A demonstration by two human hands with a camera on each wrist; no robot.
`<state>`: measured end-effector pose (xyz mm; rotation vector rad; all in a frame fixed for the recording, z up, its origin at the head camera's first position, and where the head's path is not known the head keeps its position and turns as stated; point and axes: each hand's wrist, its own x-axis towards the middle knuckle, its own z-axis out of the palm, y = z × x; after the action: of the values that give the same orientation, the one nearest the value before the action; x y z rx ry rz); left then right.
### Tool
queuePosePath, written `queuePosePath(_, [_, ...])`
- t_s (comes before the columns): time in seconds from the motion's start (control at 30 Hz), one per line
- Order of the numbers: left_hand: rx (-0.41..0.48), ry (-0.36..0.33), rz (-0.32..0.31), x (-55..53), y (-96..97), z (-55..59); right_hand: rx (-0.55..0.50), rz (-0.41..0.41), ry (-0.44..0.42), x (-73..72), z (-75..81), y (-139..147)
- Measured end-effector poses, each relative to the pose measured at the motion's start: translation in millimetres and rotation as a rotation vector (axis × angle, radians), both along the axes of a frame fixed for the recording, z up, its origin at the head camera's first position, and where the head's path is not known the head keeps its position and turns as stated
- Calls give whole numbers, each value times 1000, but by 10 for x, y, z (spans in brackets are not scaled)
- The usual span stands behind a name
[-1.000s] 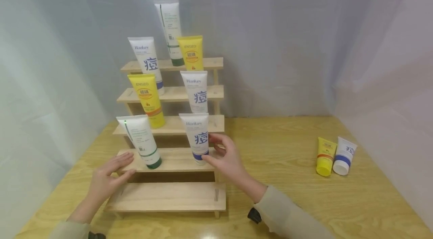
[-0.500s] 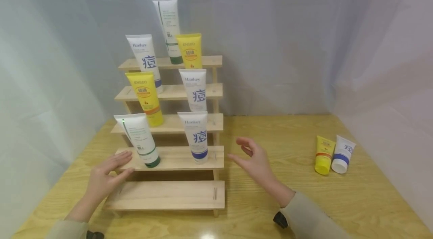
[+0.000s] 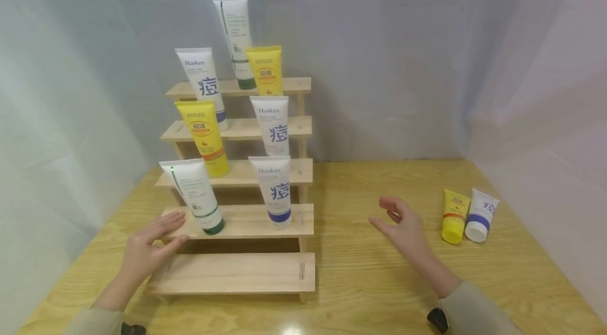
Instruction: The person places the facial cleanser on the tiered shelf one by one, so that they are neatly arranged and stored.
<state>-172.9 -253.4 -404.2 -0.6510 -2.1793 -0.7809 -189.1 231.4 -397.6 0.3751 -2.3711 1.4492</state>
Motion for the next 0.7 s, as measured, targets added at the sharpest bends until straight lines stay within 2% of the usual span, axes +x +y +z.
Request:
queuePosePath(0.1, [2,-1,-4,-3,-1,-1,26,-68,-1,-10,-76,168])
queuePosePath(0.3, [4,24,-12,-14,2,0,112,-192,42,-224,-521,708])
queuePosePath(0.4, [6,32,-16,-17,14,14,146,-234,55,-265,-622,926])
queuePosePath(0.47, [6,47,-22,-20,21,19,154,-253,41,-235,-591,1012])
queuePosePath(0.57, [4,61,-27,-24,20,16,167,-297,-11,-123,-437,1061])
queuePosePath(0.63, [4,56,-27,-25,13,11,162,-310,-60,-33,-307,1079])
queuePosePath(0.7, [4,41,-24,-26,0,-2,171,-340,-94,21,-265,1141])
